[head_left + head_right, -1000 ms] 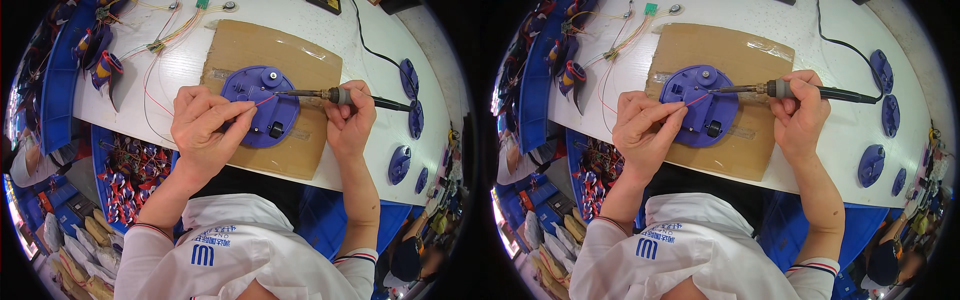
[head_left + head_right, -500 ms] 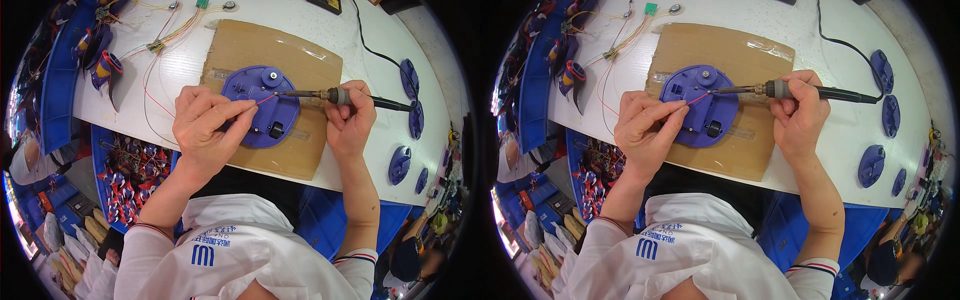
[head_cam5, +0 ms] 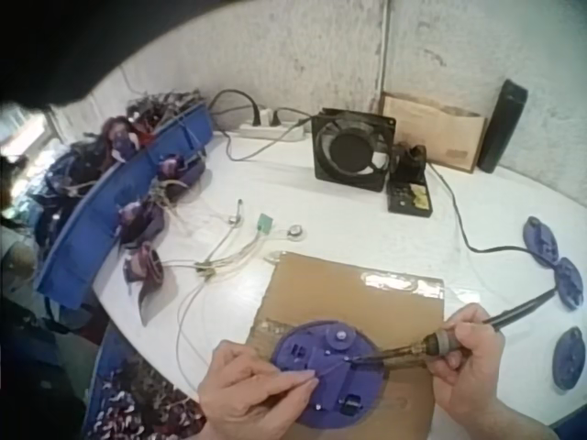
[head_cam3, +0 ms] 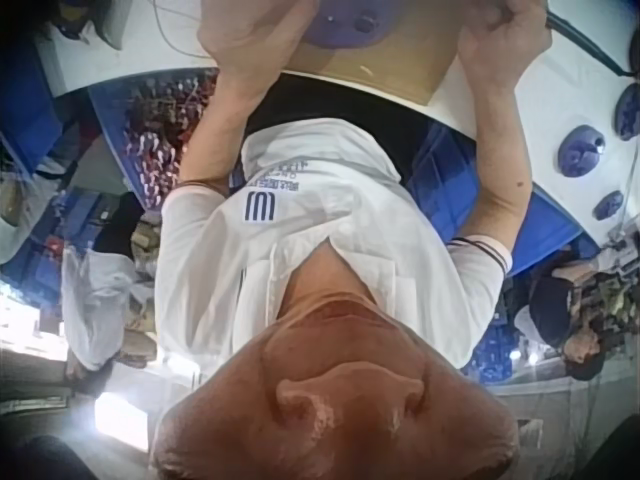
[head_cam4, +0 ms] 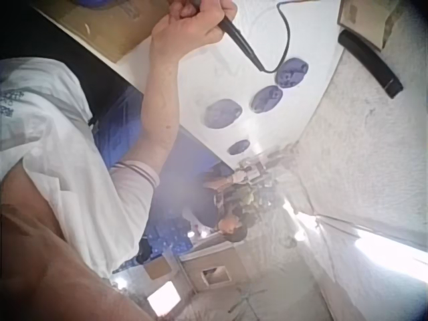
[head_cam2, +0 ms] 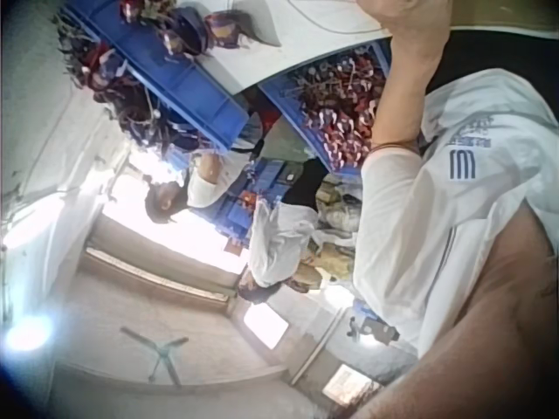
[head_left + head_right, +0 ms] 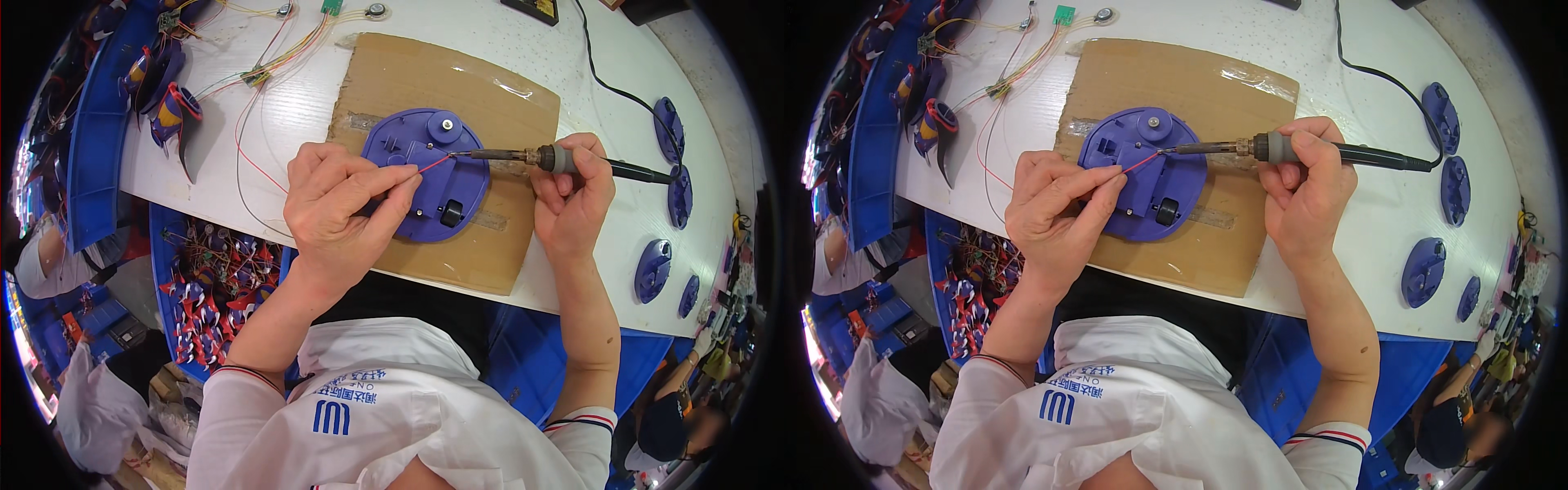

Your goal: Soldering wires and components onto blue plastic casings at a workbench.

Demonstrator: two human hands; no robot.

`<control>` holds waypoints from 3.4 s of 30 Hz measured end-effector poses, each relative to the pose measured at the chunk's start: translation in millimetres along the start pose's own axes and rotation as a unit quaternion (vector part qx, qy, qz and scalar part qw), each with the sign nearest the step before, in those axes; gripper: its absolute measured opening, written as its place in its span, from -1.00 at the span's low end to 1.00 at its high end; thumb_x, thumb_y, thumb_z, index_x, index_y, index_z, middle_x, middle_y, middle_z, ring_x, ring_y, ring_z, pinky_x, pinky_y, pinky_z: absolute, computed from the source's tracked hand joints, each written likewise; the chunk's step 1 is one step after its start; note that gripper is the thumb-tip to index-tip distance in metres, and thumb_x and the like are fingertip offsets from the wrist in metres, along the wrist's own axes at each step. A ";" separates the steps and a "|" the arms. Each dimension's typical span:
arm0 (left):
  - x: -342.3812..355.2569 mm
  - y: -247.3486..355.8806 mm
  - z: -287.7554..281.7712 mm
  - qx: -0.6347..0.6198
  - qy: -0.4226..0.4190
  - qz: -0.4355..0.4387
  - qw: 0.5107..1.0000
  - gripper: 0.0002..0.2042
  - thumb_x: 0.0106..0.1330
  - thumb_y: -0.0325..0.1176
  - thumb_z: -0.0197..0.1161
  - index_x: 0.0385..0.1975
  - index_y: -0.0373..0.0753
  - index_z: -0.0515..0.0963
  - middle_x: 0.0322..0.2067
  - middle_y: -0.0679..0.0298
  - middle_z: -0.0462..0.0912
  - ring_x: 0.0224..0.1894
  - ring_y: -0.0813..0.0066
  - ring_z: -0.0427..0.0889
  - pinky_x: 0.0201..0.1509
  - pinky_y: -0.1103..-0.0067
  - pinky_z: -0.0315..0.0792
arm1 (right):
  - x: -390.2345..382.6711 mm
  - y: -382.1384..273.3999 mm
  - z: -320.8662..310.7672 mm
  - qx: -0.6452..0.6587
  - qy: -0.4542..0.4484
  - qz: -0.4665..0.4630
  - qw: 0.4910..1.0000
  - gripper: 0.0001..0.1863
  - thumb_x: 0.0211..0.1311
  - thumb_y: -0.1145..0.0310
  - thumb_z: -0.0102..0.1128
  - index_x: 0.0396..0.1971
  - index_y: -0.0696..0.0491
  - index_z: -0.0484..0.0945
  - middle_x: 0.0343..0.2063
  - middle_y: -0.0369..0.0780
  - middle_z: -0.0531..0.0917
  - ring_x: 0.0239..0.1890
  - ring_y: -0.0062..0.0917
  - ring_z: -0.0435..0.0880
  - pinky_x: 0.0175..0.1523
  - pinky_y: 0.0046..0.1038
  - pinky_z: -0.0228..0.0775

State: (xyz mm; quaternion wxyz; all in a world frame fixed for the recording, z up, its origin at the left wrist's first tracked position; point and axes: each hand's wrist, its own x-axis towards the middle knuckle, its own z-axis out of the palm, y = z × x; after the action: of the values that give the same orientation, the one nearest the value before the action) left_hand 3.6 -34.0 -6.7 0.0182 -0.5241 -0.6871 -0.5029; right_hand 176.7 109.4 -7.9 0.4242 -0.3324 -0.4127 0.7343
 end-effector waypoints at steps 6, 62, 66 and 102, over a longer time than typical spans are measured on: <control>-0.1 -0.6 0.3 0.003 0.002 0.004 1.000 -0.83 -0.15 -0.57 0.41 -0.51 -0.16 0.70 -0.61 0.49 0.51 -0.41 0.53 0.31 -0.28 0.66 0.26 | 0.6 0.7 -1.5 -0.002 0.002 -0.002 1.000 -0.82 0.28 0.31 -0.12 -0.37 0.07 0.44 -0.76 -0.40 0.23 -0.79 -0.79 0.01 -0.63 -0.73 -0.11; 94.5 149.4 71.4 -0.129 -0.178 0.183 0.958 -0.85 -0.15 -0.51 0.36 -0.51 -0.19 0.64 -0.47 0.37 0.51 -0.27 0.45 0.39 -0.16 0.55 0.21 | -16.0 -52.0 -23.3 0.000 -0.157 -0.138 0.978 -0.76 -0.21 0.60 0.21 -0.44 0.07 0.46 -0.57 -0.34 0.52 -0.52 -0.63 0.44 -0.43 -0.67 0.27; 93.9 151.0 72.2 -0.122 -0.168 0.185 0.961 -0.86 -0.15 -0.51 0.36 -0.54 -0.18 0.63 -0.49 0.39 0.50 -0.28 0.46 0.39 -0.16 0.54 0.20 | -16.9 -50.8 -24.0 0.006 -0.171 -0.134 0.976 -0.76 -0.19 0.58 0.22 -0.43 0.06 0.46 -0.55 -0.34 0.52 -0.52 -0.62 0.45 -0.42 -0.66 0.28; 107.3 149.6 56.3 -0.114 -0.134 0.188 0.966 -0.88 -0.06 -0.48 0.38 -0.50 -0.24 0.60 -0.47 0.34 0.56 -0.33 0.51 0.43 -0.21 0.63 0.31 | -6.4 -47.5 -36.5 -0.022 -0.156 -0.180 0.971 -0.77 -0.33 0.62 0.10 -0.52 0.05 0.45 -0.54 -0.35 0.50 -0.50 -0.68 0.38 -0.40 -0.68 0.20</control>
State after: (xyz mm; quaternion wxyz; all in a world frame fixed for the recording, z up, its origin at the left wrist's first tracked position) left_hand 94.0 73.1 125.3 -0.0396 -0.7053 -0.5106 -0.4902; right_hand 226.5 129.8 19.2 0.4722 -0.1439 -0.5428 0.6795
